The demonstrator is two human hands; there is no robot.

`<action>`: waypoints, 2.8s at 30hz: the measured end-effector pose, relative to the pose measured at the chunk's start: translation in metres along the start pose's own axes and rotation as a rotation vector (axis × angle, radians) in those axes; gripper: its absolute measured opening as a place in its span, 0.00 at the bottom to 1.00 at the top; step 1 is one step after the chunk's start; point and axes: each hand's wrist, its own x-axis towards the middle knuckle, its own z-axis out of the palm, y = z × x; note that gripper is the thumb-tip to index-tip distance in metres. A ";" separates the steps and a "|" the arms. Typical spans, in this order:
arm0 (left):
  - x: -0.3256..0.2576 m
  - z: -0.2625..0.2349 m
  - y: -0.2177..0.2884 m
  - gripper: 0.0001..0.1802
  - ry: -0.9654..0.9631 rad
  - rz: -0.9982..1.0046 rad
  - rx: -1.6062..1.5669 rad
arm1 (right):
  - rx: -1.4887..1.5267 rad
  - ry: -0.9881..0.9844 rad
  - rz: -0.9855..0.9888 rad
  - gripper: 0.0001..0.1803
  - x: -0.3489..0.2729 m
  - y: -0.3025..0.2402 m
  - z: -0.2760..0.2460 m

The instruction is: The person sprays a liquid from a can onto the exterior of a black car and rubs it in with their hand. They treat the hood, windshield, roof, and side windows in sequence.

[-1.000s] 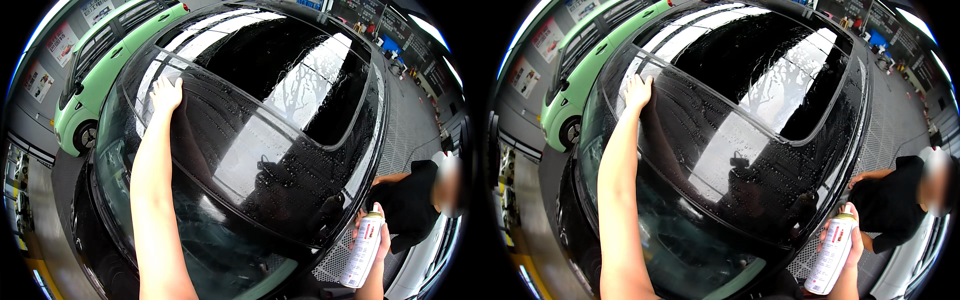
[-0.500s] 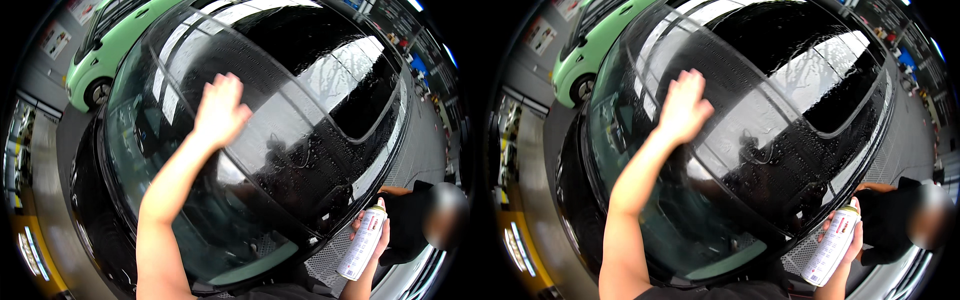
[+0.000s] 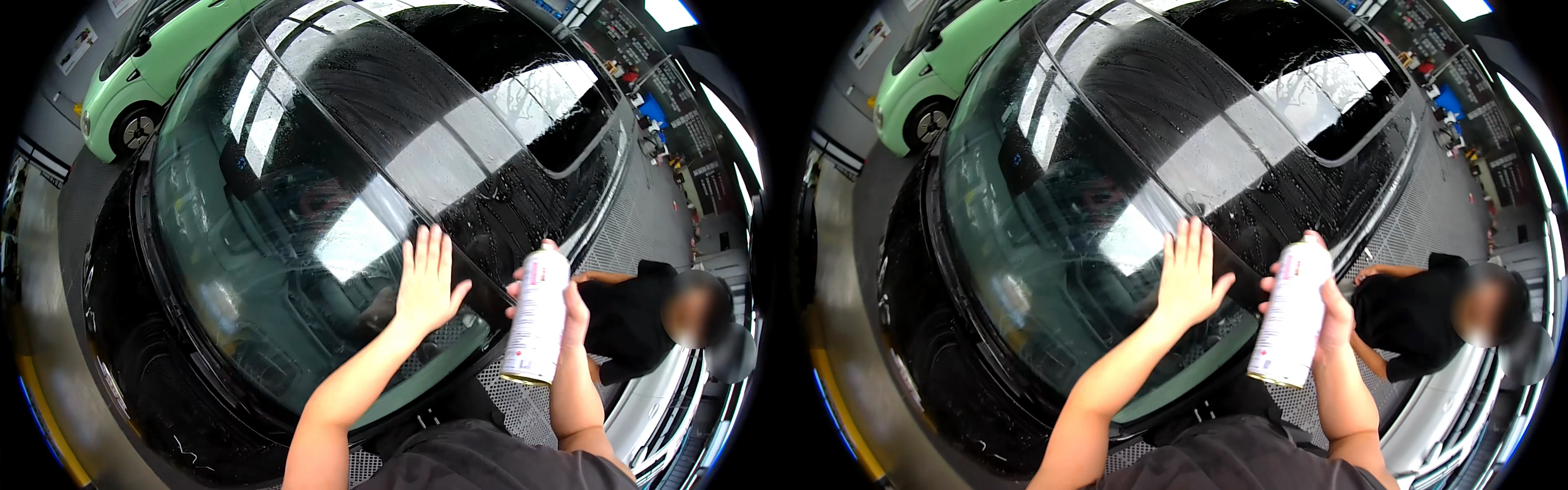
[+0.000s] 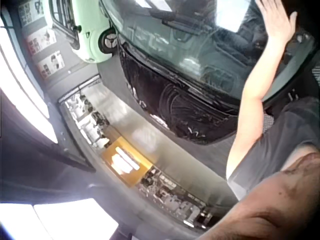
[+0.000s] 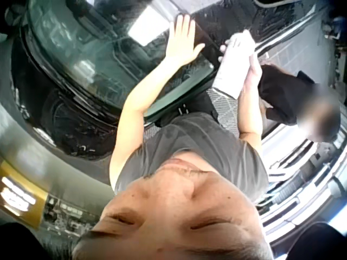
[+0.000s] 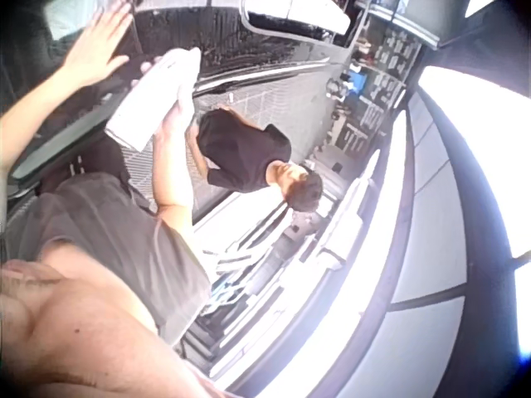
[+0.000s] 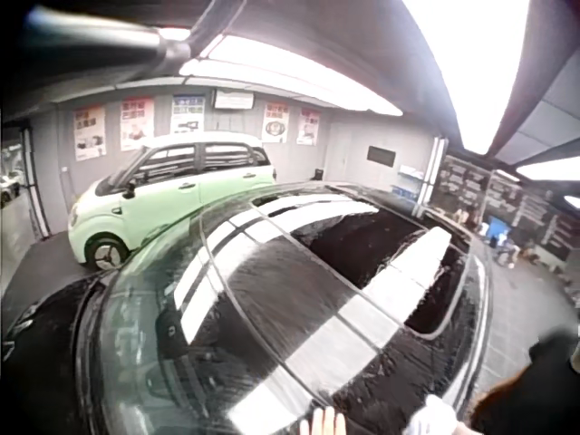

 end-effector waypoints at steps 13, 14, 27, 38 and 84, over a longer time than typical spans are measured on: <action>-0.112 -0.070 -0.245 0.44 0.387 -1.001 0.334 | -0.894 -0.218 -0.322 0.48 0.057 0.122 0.060; -0.122 -0.064 -0.225 0.44 0.388 -0.968 0.350 | -1.095 -0.228 -0.543 0.48 0.083 0.125 0.077; -0.172 -0.045 -0.119 0.50 0.204 -0.568 0.183 | -1.448 -0.304 -0.643 0.41 0.227 0.204 0.203; 0.054 -0.145 -0.279 0.36 0.379 -0.819 0.348 | -0.494 -0.317 -0.146 0.50 0.172 0.047 0.049; -0.137 -0.155 -0.518 0.32 0.768 -1.467 0.654 | -0.370 -0.269 -0.253 0.53 0.121 0.008 -0.070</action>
